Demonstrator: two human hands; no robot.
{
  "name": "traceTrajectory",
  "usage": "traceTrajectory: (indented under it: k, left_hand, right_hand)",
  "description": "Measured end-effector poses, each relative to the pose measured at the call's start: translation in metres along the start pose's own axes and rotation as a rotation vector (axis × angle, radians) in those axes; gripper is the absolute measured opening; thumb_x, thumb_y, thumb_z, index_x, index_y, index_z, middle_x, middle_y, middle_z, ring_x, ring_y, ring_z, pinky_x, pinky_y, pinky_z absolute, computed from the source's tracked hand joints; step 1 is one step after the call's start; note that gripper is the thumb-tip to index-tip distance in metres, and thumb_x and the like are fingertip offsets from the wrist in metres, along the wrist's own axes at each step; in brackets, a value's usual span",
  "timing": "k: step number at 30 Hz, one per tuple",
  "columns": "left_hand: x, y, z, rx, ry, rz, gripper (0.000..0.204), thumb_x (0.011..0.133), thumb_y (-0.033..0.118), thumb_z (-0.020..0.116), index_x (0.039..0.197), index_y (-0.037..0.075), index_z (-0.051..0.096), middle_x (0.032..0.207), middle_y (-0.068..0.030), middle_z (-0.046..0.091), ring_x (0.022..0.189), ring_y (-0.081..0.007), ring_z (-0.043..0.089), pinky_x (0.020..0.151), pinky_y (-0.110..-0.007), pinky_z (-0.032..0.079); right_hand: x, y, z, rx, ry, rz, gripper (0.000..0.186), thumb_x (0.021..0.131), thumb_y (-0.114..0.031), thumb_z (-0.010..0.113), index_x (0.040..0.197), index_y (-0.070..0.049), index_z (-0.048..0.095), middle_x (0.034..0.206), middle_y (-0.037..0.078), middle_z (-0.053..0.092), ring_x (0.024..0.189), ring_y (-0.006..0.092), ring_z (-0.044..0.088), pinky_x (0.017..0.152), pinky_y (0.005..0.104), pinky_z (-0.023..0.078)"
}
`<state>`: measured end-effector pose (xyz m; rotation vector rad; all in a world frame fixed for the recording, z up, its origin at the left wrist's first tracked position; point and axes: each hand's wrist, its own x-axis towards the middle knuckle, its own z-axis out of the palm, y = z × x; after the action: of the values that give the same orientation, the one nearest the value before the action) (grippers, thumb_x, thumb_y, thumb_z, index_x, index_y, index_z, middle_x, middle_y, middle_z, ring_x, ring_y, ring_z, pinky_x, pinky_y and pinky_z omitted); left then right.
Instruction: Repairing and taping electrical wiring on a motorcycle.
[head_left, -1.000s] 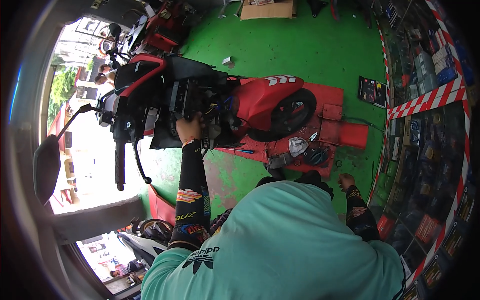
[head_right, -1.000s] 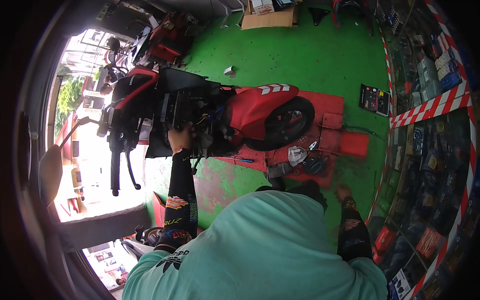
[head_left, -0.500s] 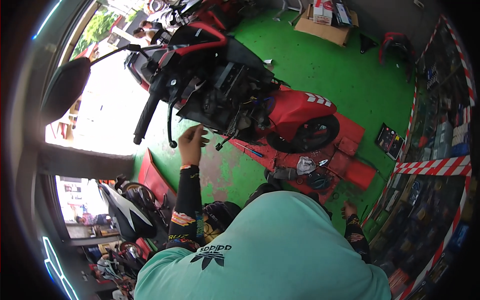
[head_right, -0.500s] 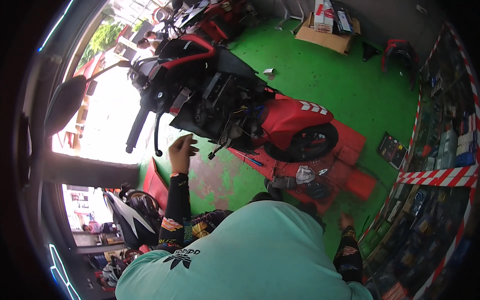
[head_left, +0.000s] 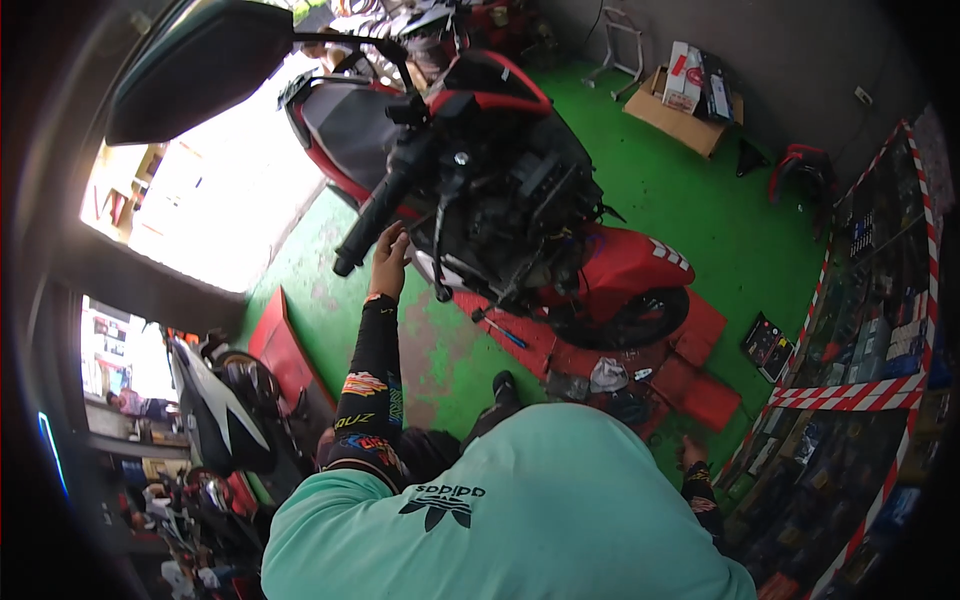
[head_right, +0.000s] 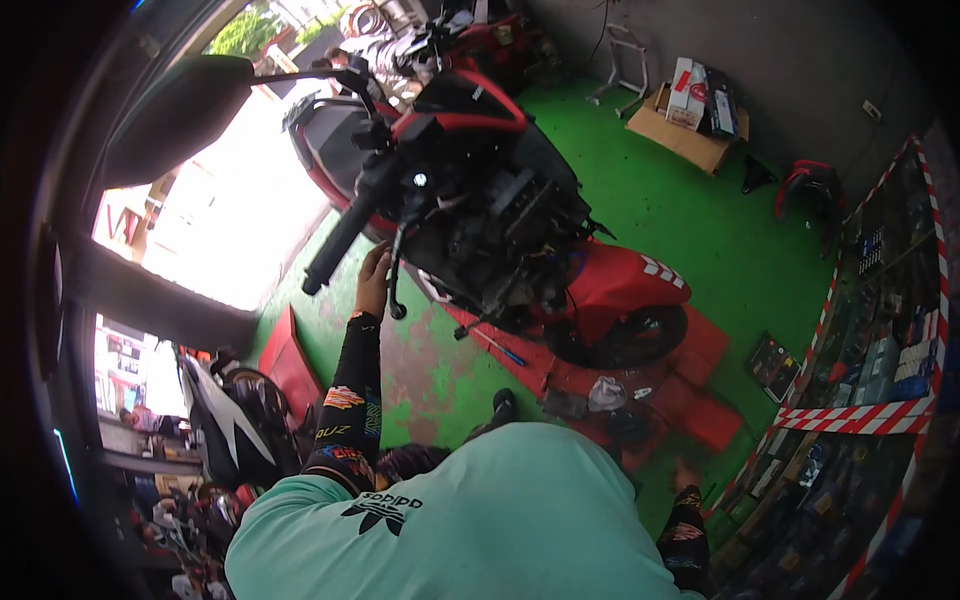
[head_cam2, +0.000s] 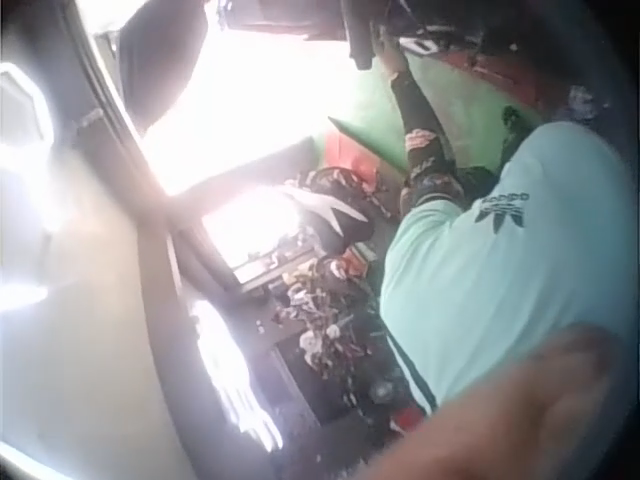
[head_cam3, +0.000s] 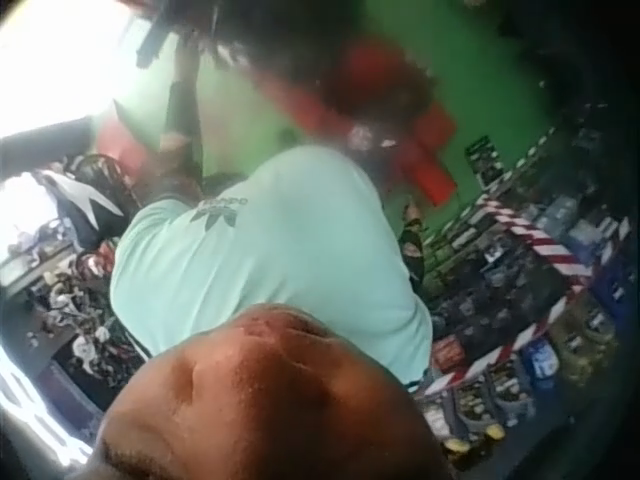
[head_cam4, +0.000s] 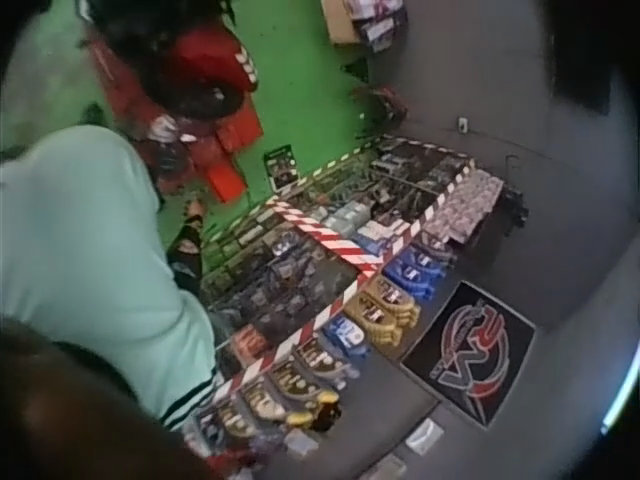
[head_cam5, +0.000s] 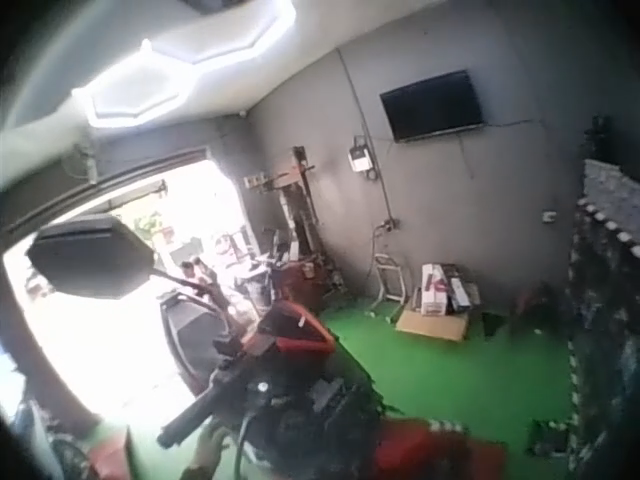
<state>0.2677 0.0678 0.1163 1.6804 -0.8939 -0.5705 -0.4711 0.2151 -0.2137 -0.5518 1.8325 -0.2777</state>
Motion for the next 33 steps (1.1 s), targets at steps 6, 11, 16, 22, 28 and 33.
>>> traceTrajectory:
  k: [6, 11, 16, 22, 28, 33]
  left_hand:
    - [0.144, -0.082, -0.015, -0.103, -0.449, -0.063, 0.04, 0.095, 0.011, 0.067, 0.132, -0.002, 0.059, 0.124, -0.0118, 0.067, 0.114, -0.0225, 0.066, 0.103, -0.033, 0.049]
    - [0.179, -0.134, 0.048, -0.125, -0.743, 0.03, 0.038, 0.096, 0.012, 0.066, 0.132, -0.003, 0.06, 0.122, -0.0117, 0.068, 0.111, -0.0203, 0.065, 0.101, -0.033, 0.049]
    - [0.19, -0.147, 0.072, -0.117, -0.884, 0.115, 0.037, 0.098, 0.013, 0.064, 0.131, -0.004, 0.061, 0.119, -0.0116, 0.07, 0.108, -0.0175, 0.064, 0.098, -0.034, 0.048]
    - [0.084, -0.012, 0.052, -0.099, -0.648, 0.436, 0.04, 0.087, 0.004, 0.068, 0.126, -0.002, 0.063, 0.107, -0.0147, 0.072, 0.102, -0.0247, 0.07, 0.088, -0.034, 0.052]
    - [0.103, 0.012, 0.042, 0.207, -0.567, 0.835, 0.037, 0.08, 0.001, 0.069, 0.116, 0.004, 0.071, 0.104, -0.0167, 0.07, 0.1, -0.0353, 0.07, 0.088, -0.037, 0.055]
    - [0.105, 0.042, 0.03, 0.093, -0.647, 0.523, 0.026, 0.088, 0.006, 0.068, 0.113, 0.001, 0.072, 0.103, -0.0167, 0.073, 0.098, -0.0302, 0.073, 0.088, -0.036, 0.055]
  right_hand:
    - [-0.027, -0.029, 0.075, 0.082, 0.111, -0.007, 0.037, 0.098, -0.042, 0.06, 0.119, -0.012, 0.067, 0.09, 0.009, 0.068, 0.07, 0.0248, 0.064, 0.058, 0.0456, 0.053]
    - [-0.068, 0.016, 0.175, -0.018, 0.289, -0.274, 0.039, 0.098, -0.041, 0.059, 0.117, -0.009, 0.065, 0.096, 0.012, 0.069, 0.072, 0.0278, 0.067, 0.058, 0.0457, 0.055]
    - [-0.151, 0.017, 0.261, 0.434, 0.1, 0.139, 0.04, 0.095, -0.038, 0.062, 0.117, -0.005, 0.065, 0.098, 0.018, 0.07, 0.078, 0.0318, 0.069, 0.065, 0.0487, 0.057]
    - [-0.176, 0.155, 0.278, 0.08, 0.142, -0.05, 0.037, 0.095, -0.036, 0.059, 0.11, -0.002, 0.066, 0.096, 0.019, 0.071, 0.075, 0.0309, 0.065, 0.066, 0.0496, 0.053]
    - [-0.162, 0.206, 0.268, -0.269, 0.072, -0.178, 0.036, 0.098, -0.035, 0.054, 0.11, -0.003, 0.064, 0.091, 0.018, 0.07, 0.065, 0.029, 0.061, 0.057, 0.0491, 0.05]
    - [-0.157, 0.084, 0.254, -0.059, 0.135, -0.211, 0.048, 0.096, -0.045, 0.06, 0.119, -0.003, 0.063, 0.097, 0.016, 0.071, 0.072, 0.0274, 0.064, 0.061, 0.0456, 0.053]
